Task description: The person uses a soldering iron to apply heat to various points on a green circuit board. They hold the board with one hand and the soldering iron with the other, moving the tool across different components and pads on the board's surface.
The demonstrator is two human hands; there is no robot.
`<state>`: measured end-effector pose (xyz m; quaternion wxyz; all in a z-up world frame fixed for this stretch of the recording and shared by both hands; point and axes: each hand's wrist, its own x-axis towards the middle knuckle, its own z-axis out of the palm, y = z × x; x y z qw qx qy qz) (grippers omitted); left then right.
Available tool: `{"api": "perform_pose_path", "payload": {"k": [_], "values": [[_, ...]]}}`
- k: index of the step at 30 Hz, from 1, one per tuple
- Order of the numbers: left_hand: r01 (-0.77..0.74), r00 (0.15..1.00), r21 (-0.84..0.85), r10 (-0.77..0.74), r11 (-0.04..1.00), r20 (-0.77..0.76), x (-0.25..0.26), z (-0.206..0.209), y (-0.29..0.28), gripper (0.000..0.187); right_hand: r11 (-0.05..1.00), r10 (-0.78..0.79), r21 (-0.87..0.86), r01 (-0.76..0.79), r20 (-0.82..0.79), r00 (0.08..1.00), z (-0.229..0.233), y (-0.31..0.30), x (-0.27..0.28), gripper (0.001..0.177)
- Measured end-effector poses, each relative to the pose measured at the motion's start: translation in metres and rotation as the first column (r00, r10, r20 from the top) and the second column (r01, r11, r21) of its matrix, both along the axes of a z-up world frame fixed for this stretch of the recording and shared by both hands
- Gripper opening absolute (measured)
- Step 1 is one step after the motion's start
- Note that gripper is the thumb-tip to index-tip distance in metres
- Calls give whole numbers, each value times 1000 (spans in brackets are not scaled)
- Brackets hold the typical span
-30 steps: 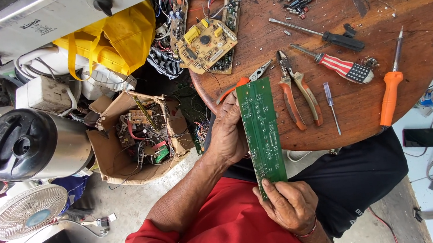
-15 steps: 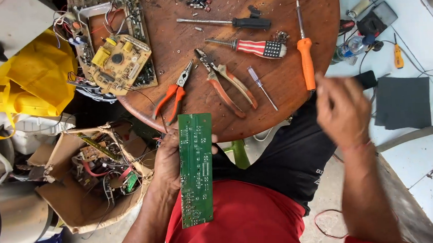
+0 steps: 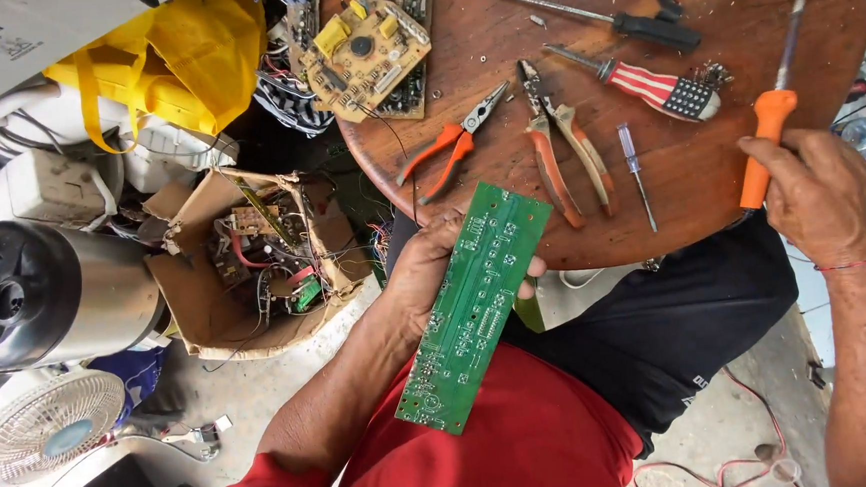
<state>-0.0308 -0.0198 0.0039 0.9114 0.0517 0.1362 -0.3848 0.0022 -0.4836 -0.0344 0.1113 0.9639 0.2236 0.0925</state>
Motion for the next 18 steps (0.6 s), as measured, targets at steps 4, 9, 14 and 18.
{"api": "perform_pose_path", "payload": {"k": [4,9,14,18], "values": [[-63,998,31,63,998,-1,1,7,-3,51,946,8,323,-21,44,999,10,25,-35,64],[-97,995,125,101,987,-23,4,12,-10,41,604,-143,757,-249,411,901,2,75,-97,22],[-70,998,301,69,951,14,4,29,-11,38,423,-147,682,-597,702,697,13,167,-124,32],[-134,991,466,111,875,77,1,17,-8,13,323,77,855,-406,404,911,30,181,-164,32]]}}
